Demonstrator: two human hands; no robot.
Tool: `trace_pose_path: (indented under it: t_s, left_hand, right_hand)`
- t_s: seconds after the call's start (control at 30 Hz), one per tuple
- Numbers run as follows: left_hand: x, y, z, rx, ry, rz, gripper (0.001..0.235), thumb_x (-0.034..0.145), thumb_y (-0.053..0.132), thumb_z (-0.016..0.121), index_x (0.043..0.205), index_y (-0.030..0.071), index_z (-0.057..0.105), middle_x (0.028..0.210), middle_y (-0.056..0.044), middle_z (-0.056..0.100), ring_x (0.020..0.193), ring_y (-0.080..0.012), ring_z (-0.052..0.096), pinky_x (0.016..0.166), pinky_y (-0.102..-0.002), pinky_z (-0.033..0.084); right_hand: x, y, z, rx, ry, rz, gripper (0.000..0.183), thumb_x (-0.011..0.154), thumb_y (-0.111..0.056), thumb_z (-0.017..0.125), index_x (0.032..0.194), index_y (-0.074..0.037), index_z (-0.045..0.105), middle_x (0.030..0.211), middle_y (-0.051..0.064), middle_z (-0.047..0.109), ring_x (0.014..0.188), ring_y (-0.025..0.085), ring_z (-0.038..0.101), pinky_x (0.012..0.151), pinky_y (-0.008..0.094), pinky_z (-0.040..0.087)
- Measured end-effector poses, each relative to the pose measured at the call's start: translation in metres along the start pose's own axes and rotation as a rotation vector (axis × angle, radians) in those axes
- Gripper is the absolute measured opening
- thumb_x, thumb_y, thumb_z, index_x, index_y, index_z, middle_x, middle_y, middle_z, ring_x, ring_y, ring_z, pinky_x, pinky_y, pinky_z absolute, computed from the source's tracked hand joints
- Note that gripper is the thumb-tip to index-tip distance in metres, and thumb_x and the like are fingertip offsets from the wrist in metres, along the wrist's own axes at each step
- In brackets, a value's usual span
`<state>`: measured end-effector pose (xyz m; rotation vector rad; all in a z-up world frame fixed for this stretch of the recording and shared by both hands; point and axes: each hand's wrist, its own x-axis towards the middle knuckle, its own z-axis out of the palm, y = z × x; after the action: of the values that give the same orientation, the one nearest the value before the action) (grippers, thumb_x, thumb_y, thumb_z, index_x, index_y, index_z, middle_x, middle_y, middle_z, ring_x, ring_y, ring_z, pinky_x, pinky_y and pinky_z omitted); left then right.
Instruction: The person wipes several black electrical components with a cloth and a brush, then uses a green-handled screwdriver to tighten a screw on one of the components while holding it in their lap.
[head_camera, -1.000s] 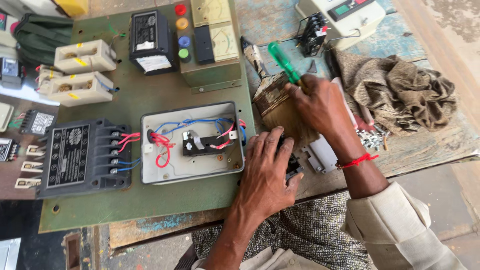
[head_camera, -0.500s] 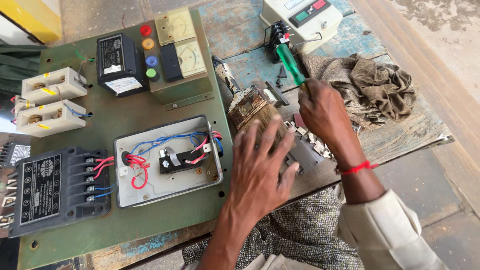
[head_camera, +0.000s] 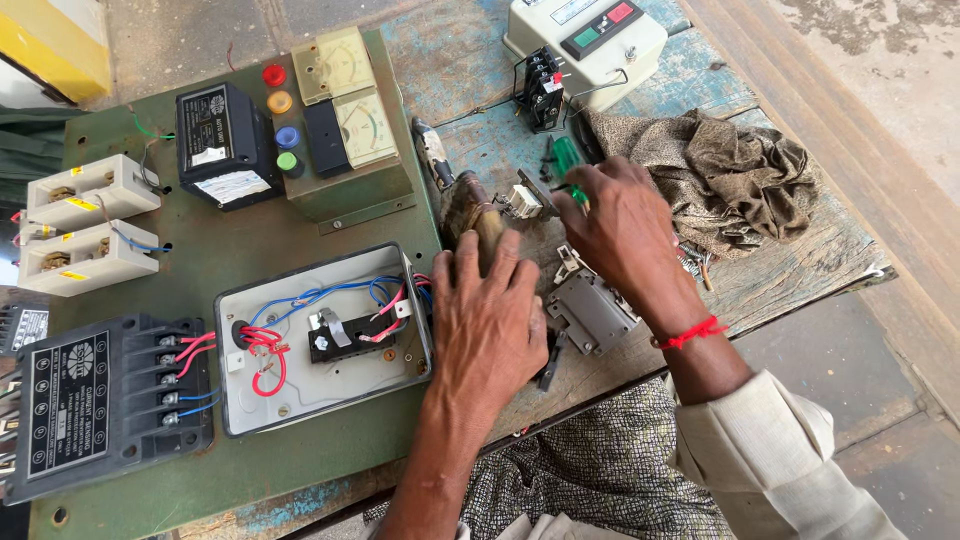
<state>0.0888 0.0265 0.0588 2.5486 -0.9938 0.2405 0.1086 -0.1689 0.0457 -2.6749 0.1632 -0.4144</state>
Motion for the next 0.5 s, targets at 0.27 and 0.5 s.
trace_pose_path:
  t_s: [0.27, 0.5]
  left_hand:
    - [-0.009, 0.006, -0.002, 0.122, 0.133, -0.05, 0.035, 0.085, 0.026, 0.07, 0.103, -0.003, 0.068, 0.121, -0.021, 0.057, 0.131, -0.0455, 0.044, 0.114, -0.065, 0.026]
    - [0.002, 0.009, 0.0, 0.206, 0.147, -0.055, 0.032, 0.089, 0.018, 0.067, 0.107, -0.008, 0.07, 0.108, -0.023, 0.067, 0.131, -0.0423, 0.049, 0.119, -0.059, 0.026]
  right_hand:
    - [0.031, 0.007, 0.024, 0.126, -0.21, 0.095, 0.028, 0.095, -0.029, 0.062, 0.097, -0.003, 0.073, 0.088, 0.017, 0.07, 0.074, 0.033, 0.069, 0.074, 0.047, 0.056]
    - [0.014, 0.002, 0.008, 0.091, -0.033, -0.075, 0.024, 0.092, -0.026, 0.067, 0.093, -0.002, 0.07, 0.091, 0.016, 0.067, 0.076, 0.034, 0.067, 0.07, 0.046, 0.054]
